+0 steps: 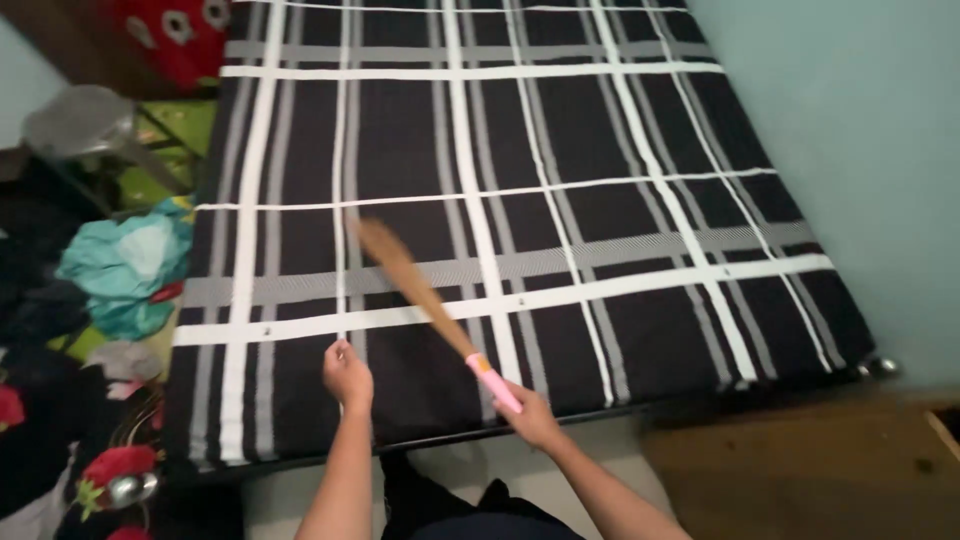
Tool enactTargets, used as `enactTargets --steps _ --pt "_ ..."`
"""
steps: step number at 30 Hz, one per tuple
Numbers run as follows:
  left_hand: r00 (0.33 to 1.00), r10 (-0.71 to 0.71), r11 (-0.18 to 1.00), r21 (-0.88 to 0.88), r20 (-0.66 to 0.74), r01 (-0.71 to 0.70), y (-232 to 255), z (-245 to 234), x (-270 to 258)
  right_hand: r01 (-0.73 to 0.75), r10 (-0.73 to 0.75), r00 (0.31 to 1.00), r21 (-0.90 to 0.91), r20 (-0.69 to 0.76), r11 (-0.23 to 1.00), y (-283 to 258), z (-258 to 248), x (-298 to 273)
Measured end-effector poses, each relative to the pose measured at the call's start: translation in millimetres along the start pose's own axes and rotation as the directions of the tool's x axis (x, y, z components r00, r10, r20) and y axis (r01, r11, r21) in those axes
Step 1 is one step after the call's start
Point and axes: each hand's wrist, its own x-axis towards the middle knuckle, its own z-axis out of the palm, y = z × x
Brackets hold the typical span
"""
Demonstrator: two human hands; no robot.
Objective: Smoothing out a bedsheet and using a small broom to clean the bed surface before putting on pillowcases.
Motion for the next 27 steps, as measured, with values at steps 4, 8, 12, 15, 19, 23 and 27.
enactTargets --steps 4,8,12,15,19,23,27 --pt "0.987 0.099 0.994 -0.062 0.130 -0.091 33.1 30.8 -56.7 -0.026 -0.016 0.942 -0.120 -0.336 0.992 -10.3 -41.1 -12.2" --pt "0.958 0.181 0.983 -0.040 0.222 -0.177 52.6 64.2 -76.7 -0.188 0.100 0.926 -0.213 -0.365 0.959 -61.2 -79.9 -1.4" --pt "0.924 0.236 0.970 -0.017 0.300 -0.242 59.6 96.9 -75.1 -0.023 -0.146 0.937 -0.475 -0.316 0.880 -17.6 -114.8 42.1" --pt "0.899 0.244 0.961 0.035 0.363 -0.275 72.6 125.9 -64.2 -0.116 -0.064 0.971 -0.691 -0.229 0.713 21.9 -156.6 67.8" --pt "0.855 0.273 0.947 0.033 0.440 -0.319 78.7 170.5 -57.0 -0.562 0.260 0.820 -0.631 -0.510 0.536 134.3 -238.0 49.8" --pt "0.786 0.285 0.941 -0.003 0.549 -0.339 104.1 200.2 -69.1 -0.860 0.398 0.258 -0.022 -0.881 0.510 183.9 -321.4 -11.0" --pt "0.706 0.304 0.925 -0.019 0.640 -0.381 116.0 231.1 -93.8 -0.814 0.439 -0.021 0.270 -0.898 0.514 161.8 -349.9 -44.2"
